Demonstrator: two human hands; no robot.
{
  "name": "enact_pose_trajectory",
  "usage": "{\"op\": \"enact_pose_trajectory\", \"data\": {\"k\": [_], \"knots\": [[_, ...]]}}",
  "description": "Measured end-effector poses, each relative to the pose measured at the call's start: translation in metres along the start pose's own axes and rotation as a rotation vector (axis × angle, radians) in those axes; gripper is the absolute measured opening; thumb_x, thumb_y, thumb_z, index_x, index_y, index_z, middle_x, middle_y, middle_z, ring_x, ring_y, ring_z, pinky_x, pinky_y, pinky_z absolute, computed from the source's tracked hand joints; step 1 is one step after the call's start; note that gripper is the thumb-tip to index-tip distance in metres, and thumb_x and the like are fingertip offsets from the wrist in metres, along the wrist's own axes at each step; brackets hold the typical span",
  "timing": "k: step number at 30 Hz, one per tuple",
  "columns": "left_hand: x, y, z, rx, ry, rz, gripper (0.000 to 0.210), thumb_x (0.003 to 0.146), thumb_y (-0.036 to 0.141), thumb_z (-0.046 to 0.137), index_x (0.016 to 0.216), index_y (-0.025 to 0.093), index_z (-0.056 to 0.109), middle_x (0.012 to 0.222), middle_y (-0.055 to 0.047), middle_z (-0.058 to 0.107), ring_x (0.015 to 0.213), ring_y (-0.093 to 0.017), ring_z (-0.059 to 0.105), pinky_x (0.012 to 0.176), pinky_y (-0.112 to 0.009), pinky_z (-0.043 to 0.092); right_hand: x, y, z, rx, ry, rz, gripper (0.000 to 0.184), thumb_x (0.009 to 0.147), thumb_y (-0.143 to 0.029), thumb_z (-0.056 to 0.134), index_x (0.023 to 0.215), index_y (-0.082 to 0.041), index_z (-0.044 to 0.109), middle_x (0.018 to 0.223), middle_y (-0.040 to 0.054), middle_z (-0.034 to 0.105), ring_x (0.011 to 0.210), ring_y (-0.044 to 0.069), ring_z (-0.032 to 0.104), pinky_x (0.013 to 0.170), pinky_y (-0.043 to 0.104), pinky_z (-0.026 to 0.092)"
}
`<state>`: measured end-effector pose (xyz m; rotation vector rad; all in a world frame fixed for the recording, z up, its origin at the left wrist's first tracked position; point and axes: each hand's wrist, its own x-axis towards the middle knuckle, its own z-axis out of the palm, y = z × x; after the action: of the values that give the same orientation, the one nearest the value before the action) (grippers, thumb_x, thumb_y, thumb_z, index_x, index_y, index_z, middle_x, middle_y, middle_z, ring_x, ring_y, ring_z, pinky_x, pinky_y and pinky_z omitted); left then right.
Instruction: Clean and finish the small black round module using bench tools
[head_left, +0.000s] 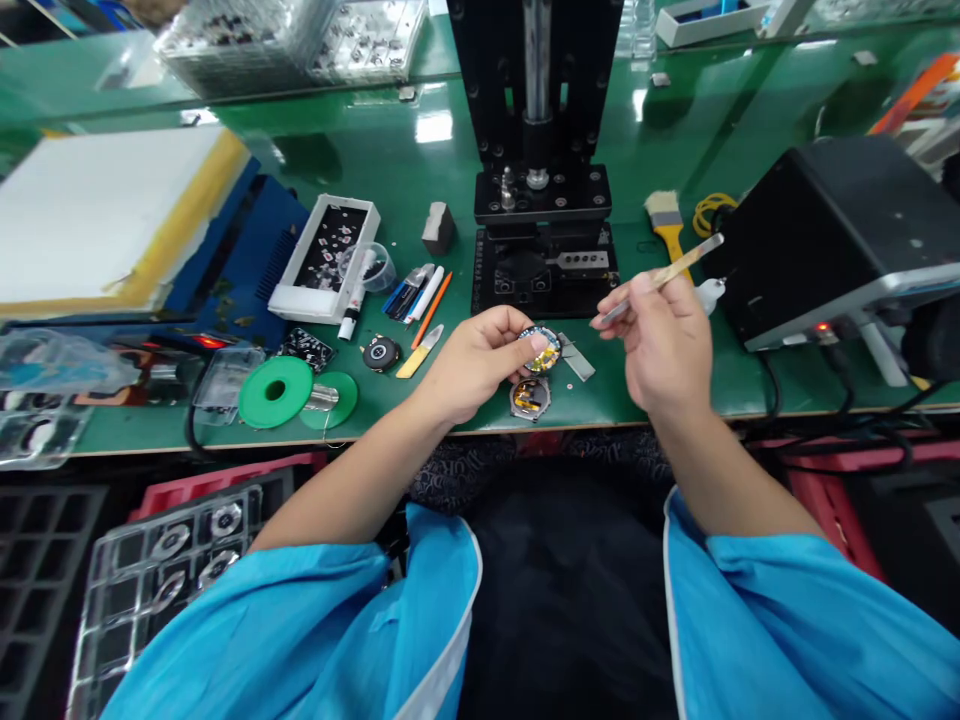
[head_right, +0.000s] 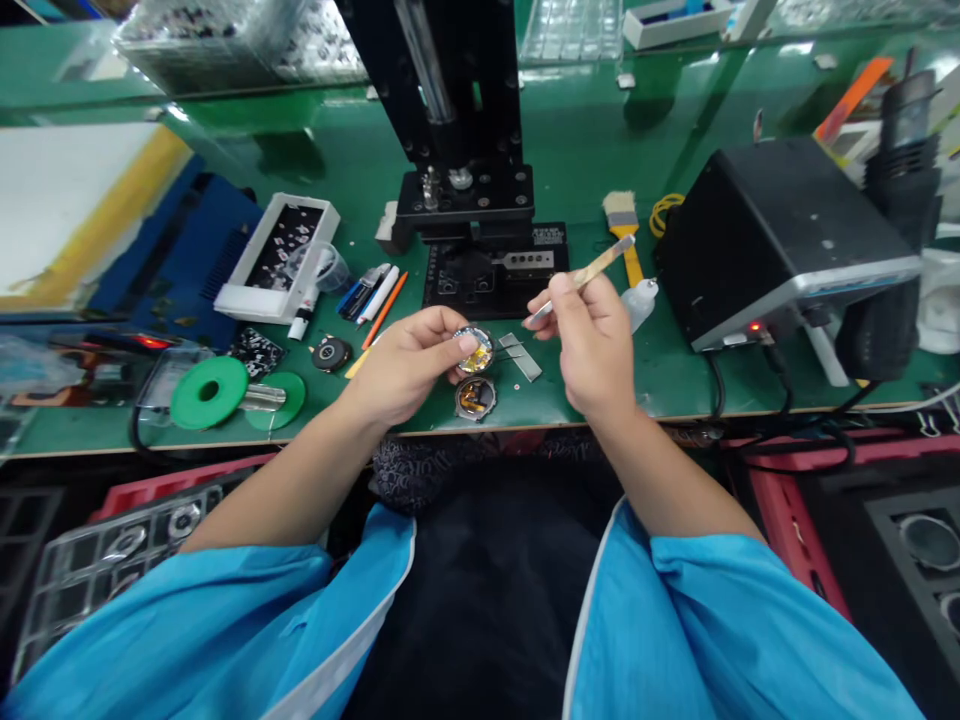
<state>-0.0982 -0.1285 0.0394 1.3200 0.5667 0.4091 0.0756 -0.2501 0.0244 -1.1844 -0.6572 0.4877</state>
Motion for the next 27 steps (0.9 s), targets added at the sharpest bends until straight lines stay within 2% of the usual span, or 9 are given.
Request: {"op": "enact_pose_trajectory", "data": {"k": [2,4,6,9,13,17,22,24,27], "knots": [[0.004,0.006,-0.005,0.002,-0.009,-0.023,0.063,0.070,0.062,0.107,0.089,0.016,0.069,0.078,-0.002,0.072,0.061,-0.009,0.059,0.054,-0.018,0.049,0.011,-0.009,-0.013,-0.208,-0.148,-0.013,0.049,0.098,-0.072,0.080,0.091,-0.024,0.071,0.082,-0.0011,0.074,0.066,0.012,0.069,0.059,0.025,0.054],[0.009,0.013,-0.010,0.025,-0.058,-0.040,0.059,0.073,0.059,0.107,0.089,0.016,0.070,0.081,-0.003,0.073,0.063,-0.009,0.060,0.055,-0.019,0.050,0.018,-0.016,-0.024,-0.457,-0.297,-0.051,0.045,0.100,-0.065,0.080,0.086,-0.022,0.071,0.076,-0.0011,0.071,0.064,0.013,0.064,0.058,0.027,0.049],[0.012,0.021,-0.013,0.049,-0.120,-0.064,0.055,0.076,0.056,0.106,0.090,0.016,0.071,0.082,-0.003,0.073,0.065,-0.011,0.061,0.056,-0.021,0.050,0.021,-0.021,-0.029,-0.627,-0.354,-0.112,0.037,0.104,-0.052,0.076,0.083,-0.022,0.069,0.072,-0.0018,0.065,0.063,0.013,0.057,0.056,0.027,0.042],[0.017,0.029,-0.017,0.067,-0.171,-0.111,0.052,0.077,0.054,0.105,0.091,0.016,0.072,0.079,-0.002,0.072,0.064,-0.011,0.060,0.057,-0.021,0.049,0.019,-0.024,-0.030,-0.696,-0.392,-0.203,0.033,0.108,-0.039,0.069,0.080,-0.022,0.062,0.071,-0.0022,0.060,0.064,0.013,0.054,0.057,0.028,0.037],[0.022,0.024,-0.022,0.062,-0.179,-0.158,0.051,0.079,0.053,0.105,0.093,0.016,0.072,0.077,-0.001,0.070,0.065,-0.010,0.059,0.059,-0.022,0.050,0.014,-0.020,-0.030,-0.755,-0.500,-0.294,0.036,0.112,-0.037,0.065,0.080,-0.022,0.061,0.077,-0.0004,0.064,0.070,0.014,0.059,0.062,0.031,0.042],[0.025,0.013,-0.025,0.066,-0.195,-0.128,0.050,0.081,0.051,0.104,0.096,0.016,0.072,0.081,-0.002,0.073,0.067,-0.011,0.061,0.062,-0.022,0.053,0.011,-0.011,-0.033,-0.835,-0.536,-0.364,0.026,0.111,-0.033,0.065,0.088,-0.022,0.066,0.085,0.0010,0.069,0.079,0.017,0.066,0.069,0.034,0.045],[0.027,0.004,-0.026,0.074,-0.176,-0.044,0.051,0.080,0.053,0.104,0.096,0.016,0.073,0.083,-0.002,0.074,0.068,-0.010,0.063,0.062,-0.020,0.053,0.011,0.000,-0.035,-0.854,-0.442,-0.433,0.014,0.105,-0.025,0.067,0.092,-0.022,0.065,0.087,0.0015,0.068,0.081,0.018,0.064,0.072,0.034,0.044],[0.028,0.001,-0.027,0.074,-0.168,0.016,0.049,0.083,0.052,0.102,0.097,0.017,0.073,0.084,-0.003,0.074,0.069,-0.011,0.064,0.063,-0.021,0.055,0.013,0.003,-0.037,-0.862,-0.424,-0.414,0.016,0.105,-0.028,0.066,0.090,-0.023,0.063,0.084,0.0012,0.065,0.078,0.019,0.060,0.071,0.035,0.042],[0.029,-0.004,-0.027,0.112,-0.185,0.148,0.045,0.084,0.049,0.101,0.098,0.017,0.072,0.087,-0.003,0.076,0.073,-0.012,0.068,0.069,-0.023,0.057,0.014,0.006,-0.038,-0.854,-0.431,-0.396,0.033,0.109,-0.041,0.062,0.083,-0.024,0.053,0.080,0.0007,0.059,0.076,0.018,0.054,0.069,0.035,0.035]]}}
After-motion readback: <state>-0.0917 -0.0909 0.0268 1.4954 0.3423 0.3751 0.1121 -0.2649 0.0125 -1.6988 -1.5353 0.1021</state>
